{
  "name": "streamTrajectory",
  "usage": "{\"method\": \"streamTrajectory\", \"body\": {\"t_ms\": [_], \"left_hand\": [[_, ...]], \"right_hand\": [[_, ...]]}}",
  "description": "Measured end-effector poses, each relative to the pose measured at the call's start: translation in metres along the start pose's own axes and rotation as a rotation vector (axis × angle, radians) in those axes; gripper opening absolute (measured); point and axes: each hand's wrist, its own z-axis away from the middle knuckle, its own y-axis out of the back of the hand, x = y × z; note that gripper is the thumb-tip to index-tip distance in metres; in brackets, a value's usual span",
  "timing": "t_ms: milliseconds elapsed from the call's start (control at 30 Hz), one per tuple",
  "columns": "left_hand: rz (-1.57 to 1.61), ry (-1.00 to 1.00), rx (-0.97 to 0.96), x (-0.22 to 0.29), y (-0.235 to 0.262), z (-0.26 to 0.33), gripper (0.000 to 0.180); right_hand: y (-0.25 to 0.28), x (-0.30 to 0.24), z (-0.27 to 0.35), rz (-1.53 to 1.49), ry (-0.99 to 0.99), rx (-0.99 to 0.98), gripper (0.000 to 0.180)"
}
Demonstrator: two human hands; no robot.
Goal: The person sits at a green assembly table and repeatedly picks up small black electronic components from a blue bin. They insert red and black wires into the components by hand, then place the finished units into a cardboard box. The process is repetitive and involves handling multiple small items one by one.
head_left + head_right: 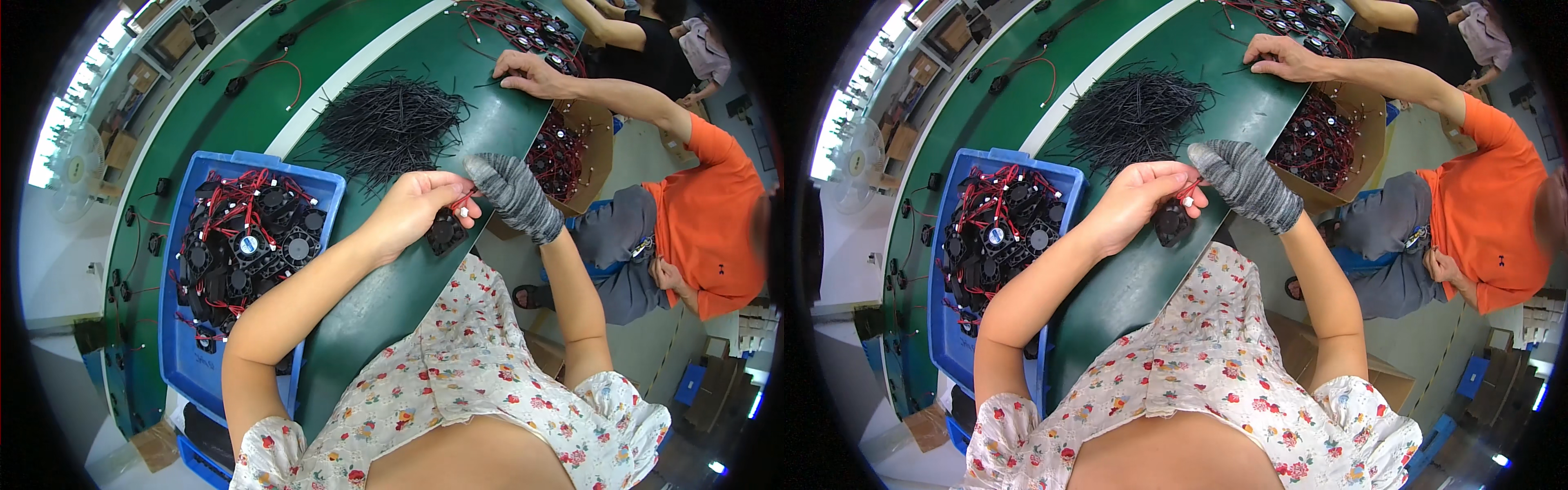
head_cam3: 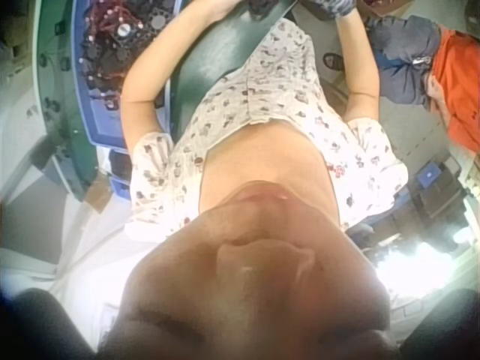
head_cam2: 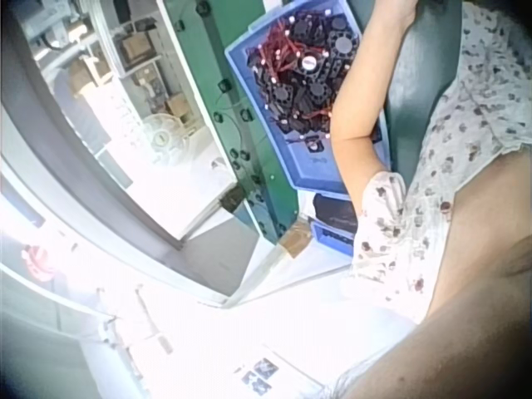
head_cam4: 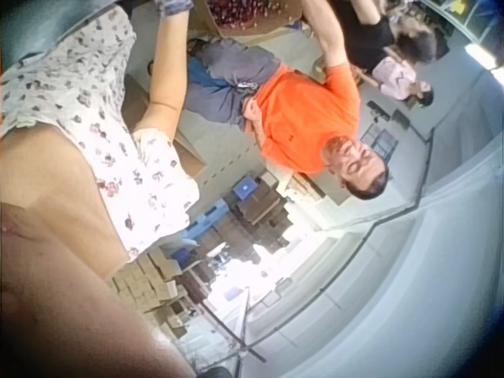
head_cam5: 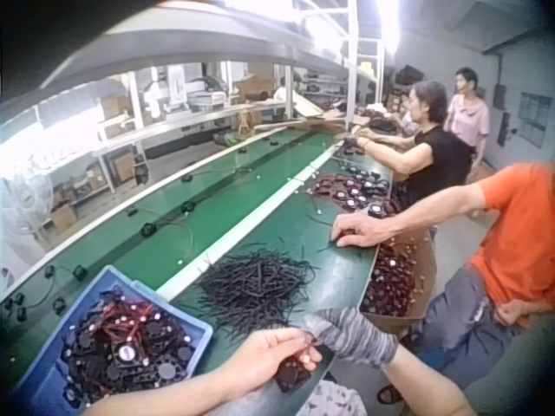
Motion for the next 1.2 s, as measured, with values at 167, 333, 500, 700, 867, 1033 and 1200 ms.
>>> {"method": "streamTrajectory", "body": {"t_ms": [167,333,500,700,867,1033,1200], "left_hand": [[-0.025,0.147,-0.088,0.005,0.000,0.004,0.023],[-0.164,0.176,-0.110,0.005,-0.002,0.004,0.024],[-0.200,0.087,-0.051,0.002,-0.005,0.003,0.022],[-0.126,0.034,0.010,0.000,-0.003,0.000,0.021],[-0.192,-0.104,0.051,0.007,-0.005,0.004,0.022],[-0.449,-0.280,0.192,0.057,-0.016,0.053,0.020],[-0.924,-0.359,0.537,0.090,0.007,0.120,0.027]], "right_hand": [[0.006,0.000,0.004,-0.010,-0.019,0.081,0.029],[0.024,0.013,-0.001,-0.175,-0.230,0.044,0.034],[0.041,0.029,-0.009,-0.523,-0.306,0.039,0.040],[0.058,0.088,-0.038,0.174,-0.147,0.607,0.030],[0.077,0.125,-0.053,1.020,-0.084,0.675,0.030],[0.091,0.126,-0.070,1.108,-0.330,0.581,0.046],[0.102,0.140,-0.085,1.159,-0.287,0.677,0.047]]}}
